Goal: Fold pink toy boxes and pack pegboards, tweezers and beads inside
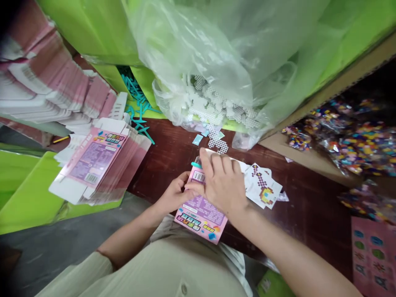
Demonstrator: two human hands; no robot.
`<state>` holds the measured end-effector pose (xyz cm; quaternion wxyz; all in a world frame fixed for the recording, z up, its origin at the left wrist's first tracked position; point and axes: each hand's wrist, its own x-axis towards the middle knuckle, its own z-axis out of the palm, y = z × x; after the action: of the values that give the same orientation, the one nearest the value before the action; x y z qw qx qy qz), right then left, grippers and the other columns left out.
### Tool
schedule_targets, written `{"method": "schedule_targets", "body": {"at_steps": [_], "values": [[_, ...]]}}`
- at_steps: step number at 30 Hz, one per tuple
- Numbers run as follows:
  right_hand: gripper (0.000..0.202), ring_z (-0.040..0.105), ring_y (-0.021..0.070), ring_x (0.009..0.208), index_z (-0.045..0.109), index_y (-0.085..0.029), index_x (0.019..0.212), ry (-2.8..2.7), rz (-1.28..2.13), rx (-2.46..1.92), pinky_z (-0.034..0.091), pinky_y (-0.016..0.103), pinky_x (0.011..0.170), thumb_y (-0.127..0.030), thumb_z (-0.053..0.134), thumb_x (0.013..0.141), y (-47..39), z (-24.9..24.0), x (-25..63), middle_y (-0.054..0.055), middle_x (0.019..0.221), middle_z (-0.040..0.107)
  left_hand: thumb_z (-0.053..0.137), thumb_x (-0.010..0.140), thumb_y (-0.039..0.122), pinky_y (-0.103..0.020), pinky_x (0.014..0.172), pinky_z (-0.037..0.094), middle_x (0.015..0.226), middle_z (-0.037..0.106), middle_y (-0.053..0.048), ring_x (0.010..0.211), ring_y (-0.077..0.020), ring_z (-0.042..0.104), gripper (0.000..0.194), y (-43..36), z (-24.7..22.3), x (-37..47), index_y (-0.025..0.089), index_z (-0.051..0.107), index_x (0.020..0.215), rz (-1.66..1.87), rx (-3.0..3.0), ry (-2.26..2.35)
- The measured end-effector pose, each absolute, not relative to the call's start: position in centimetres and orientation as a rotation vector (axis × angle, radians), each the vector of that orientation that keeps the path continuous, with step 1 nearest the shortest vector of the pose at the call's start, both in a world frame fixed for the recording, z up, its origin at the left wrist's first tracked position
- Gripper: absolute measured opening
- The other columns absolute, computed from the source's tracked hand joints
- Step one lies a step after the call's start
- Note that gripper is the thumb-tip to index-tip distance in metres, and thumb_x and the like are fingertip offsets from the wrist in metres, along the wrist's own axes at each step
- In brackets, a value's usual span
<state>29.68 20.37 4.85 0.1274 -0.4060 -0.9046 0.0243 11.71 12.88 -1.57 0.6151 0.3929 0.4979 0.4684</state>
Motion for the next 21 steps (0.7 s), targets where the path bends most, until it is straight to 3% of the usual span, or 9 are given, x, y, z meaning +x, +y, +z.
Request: {"method": "schedule_targets", "body": {"at_steps": [3, 6, 10, 13, 15, 18, 20, 21], "values": [[0.059, 0.061, 0.0400, 0.117, 0.058, -0.018, 0.146, -2.609, 0.238, -1.045, 0.051, 0.054, 0.097, -0.058, 0.038, 0.107, 21.9, 4.4, 29.6, 0.022, 0.130, 0.068, 0.092, 0.074, 0.057, -0.031, 0.084, 0.055, 0.109, 0.075, -0.009, 0.095, -0.0225, 0.070, 0.064, 13.2, -2.1, 10.7, 0.016, 0.066, 0.116, 1.135, 0.835, 1.175], [0.046, 0.059, 0.0373, 0.128, 0.060, -0.017, 0.138, -2.344, 0.306, -1.292, 0.046, 0.053, 0.111, -0.044, 0.034, 0.110, 26.7, 3.6, 29.9, 0.021, 0.133, 0.066, 0.092, 0.074, 0.051, -0.031, 0.083, 0.056, 0.108, 0.076, -0.008, 0.094, -0.0215, 0.070, 0.060, 13.4, -2.5, 9.3, 0.017, 0.067, 0.116, 1.154, 0.819, 1.240], [0.058, 0.053, 0.0459, 0.137, 0.052, -0.005, 0.145, -2.343, 0.539, -1.769, 0.043, 0.061, 0.113, -0.046, 0.053, 0.104, 33.3, 0.7, 28.3, 0.032, 0.145, 0.058, 0.089, 0.078, 0.049, -0.032, 0.084, 0.057, 0.111, 0.078, -0.008, 0.095, -0.0225, 0.071, 0.055, 13.8, -3.1, 8.6, 0.018, 0.068, 0.117, 1.142, 0.809, 1.396], [0.070, 0.049, 0.0456, 0.143, 0.050, -0.010, 0.147, -2.401, 0.721, -1.818, 0.043, 0.060, 0.112, -0.049, 0.073, 0.094, 36.1, -1.5, 27.4, 0.030, 0.153, 0.054, 0.088, 0.079, 0.053, -0.032, 0.081, 0.059, 0.109, 0.079, -0.008, 0.092, -0.0230, 0.073, 0.057, 14.6, -3.6, 9.1, 0.018, 0.068, 0.118, 1.089, 0.718, 1.465], [0.068, 0.057, 0.0409, 0.136, 0.055, -0.012, 0.143, -2.385, 0.753, -1.792, 0.047, 0.053, 0.109, -0.044, 0.081, 0.089, 36.5, -2.0, 27.6, 0.026, 0.145, 0.063, 0.090, 0.076, 0.054, -0.032, 0.078, 0.061, 0.108, 0.079, -0.008, 0.087, -0.0229, 0.074, 0.061, 14.9, -3.9, 9.5, 0.018, 0.067, 0.118, 1.046, 0.642, 1.459], [0.038, 0.068, 0.0295, 0.117, 0.067, -0.017, 0.126, -2.397, 0.838, -1.675, 0.051, 0.040, 0.102, -0.033, 0.077, 0.093, 35.0, -1.1, 30.4, 0.016, 0.127, 0.074, 0.094, 0.074, 0.051, -0.032, 0.077, 0.063, 0.110, 0.080, -0.007, 0.086, -0.0223, 0.075, 0.062, 14.8, -3.9, 9.4, 0.020, 0.067, 0.120, 1.012, 0.583, 1.416], [0.022, 0.071, 0.0252, 0.111, 0.071, -0.020, 0.115, -2.347, 0.889, -1.564, 0.053, 0.036, 0.099, -0.035, 0.068, 0.098, 33.5, -0.2, 34.5, 0.011, 0.121, 0.076, 0.094, 0.074, 0.048, -0.031, 0.077, 0.064, 0.110, 0.080, -0.006, 0.086, -0.0217, 0.075, 0.061, 14.5, -3.8, 8.9, 0.021, 0.067, 0.122, 1.020, 0.566, 1.417], [0.024, 0.071, 0.0248, 0.109, 0.071, -0.021, 0.115, -2.258, 0.910, -1.505, 0.054, 0.037, 0.098, -0.039, 0.064, 0.101, 32.8, 0.1, 37.1, 0.010, 0.120, 0.076, 0.094, 0.075, 0.046, -0.031, 0.077, 0.065, 0.110, 0.080, -0.006, 0.086, -0.0216, 0.076, 0.060, 14.4, -3.7, 8.6, 0.022, 0.068, 0.123, 1.027, 0.563, 1.429]]}}
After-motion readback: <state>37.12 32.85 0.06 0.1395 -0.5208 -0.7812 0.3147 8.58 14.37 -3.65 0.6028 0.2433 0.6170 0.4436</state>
